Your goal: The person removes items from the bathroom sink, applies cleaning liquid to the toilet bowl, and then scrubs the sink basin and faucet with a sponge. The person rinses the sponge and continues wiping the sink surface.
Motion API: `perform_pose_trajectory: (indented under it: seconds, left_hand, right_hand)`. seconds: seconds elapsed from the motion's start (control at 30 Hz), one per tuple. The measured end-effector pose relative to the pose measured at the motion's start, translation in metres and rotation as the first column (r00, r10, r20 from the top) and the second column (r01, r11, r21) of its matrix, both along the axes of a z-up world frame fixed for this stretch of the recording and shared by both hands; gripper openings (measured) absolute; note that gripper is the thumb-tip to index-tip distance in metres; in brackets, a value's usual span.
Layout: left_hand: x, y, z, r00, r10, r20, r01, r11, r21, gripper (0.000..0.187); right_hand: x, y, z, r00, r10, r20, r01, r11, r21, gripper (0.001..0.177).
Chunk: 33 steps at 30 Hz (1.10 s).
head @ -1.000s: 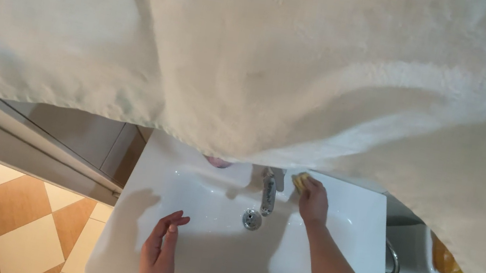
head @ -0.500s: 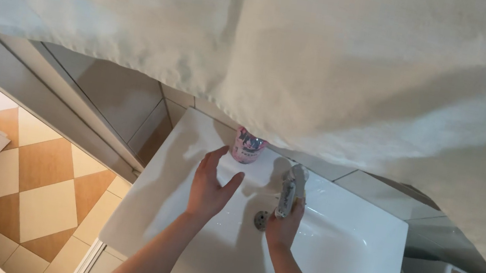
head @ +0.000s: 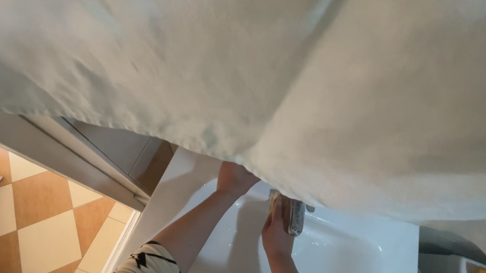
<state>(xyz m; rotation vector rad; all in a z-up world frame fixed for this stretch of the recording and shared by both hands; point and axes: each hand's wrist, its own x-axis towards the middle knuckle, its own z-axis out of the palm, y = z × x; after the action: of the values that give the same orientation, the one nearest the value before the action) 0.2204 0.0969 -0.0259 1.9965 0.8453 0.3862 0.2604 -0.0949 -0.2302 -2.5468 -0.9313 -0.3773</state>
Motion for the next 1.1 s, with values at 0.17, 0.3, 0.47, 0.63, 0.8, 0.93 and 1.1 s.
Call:
perform_pose_trajectory:
  seconds: [0.17, 0.3, 0.47, 0.63, 0.8, 0.93, 1.1]
  left_hand:
    - [0.002, 0.009, 0.010, 0.997, -0.033, -0.070, 0.031, 0.999, -0.040, 0.067]
    - [-0.010, 0.022, 0.014, 0.989, -0.057, -0.139, 0.046, 0.996, -0.083, 0.063]
    - [-0.048, 0.043, 0.010, 0.975, -0.064, -0.211, 0.041, 0.993, -0.115, 0.063]
    - [-0.099, 0.063, 0.003, 0.957, -0.040, -0.287, 0.001, 0.991, -0.135, 0.066]
    - [-0.131, 0.061, 0.027, 0.984, 0.144, -0.103, -0.149, 0.988, -0.044, 0.066]
    - [-0.141, 0.056, 0.065, 0.958, 0.219, -0.183, -0.258, 0.939, -0.226, 0.051]
    - [-0.148, 0.052, 0.097, 0.947, 0.273, -0.171, -0.310, 0.914, -0.261, 0.076]
  right_hand:
    - [0.014, 0.025, -0.006, 0.964, -0.112, -0.242, 0.060, 0.976, -0.210, 0.047]
    - [0.027, 0.028, -0.015, 0.934, -0.188, -0.304, 0.107, 0.958, -0.265, 0.038]
    - [0.035, 0.042, -0.012, 0.929, -0.200, -0.310, 0.124, 0.961, -0.248, 0.031]
    - [0.042, 0.070, -0.016, 0.929, -0.180, -0.323, 0.111, 0.969, -0.223, 0.025]
    - [0.043, 0.083, -0.018, 0.928, -0.169, -0.332, 0.100, 0.972, -0.214, 0.019]
    - [0.033, 0.065, -0.025, 0.923, -0.185, -0.338, 0.114, 0.969, -0.220, 0.015]
    - [0.026, 0.048, -0.034, 0.923, -0.190, -0.336, 0.120, 0.969, -0.217, 0.011]
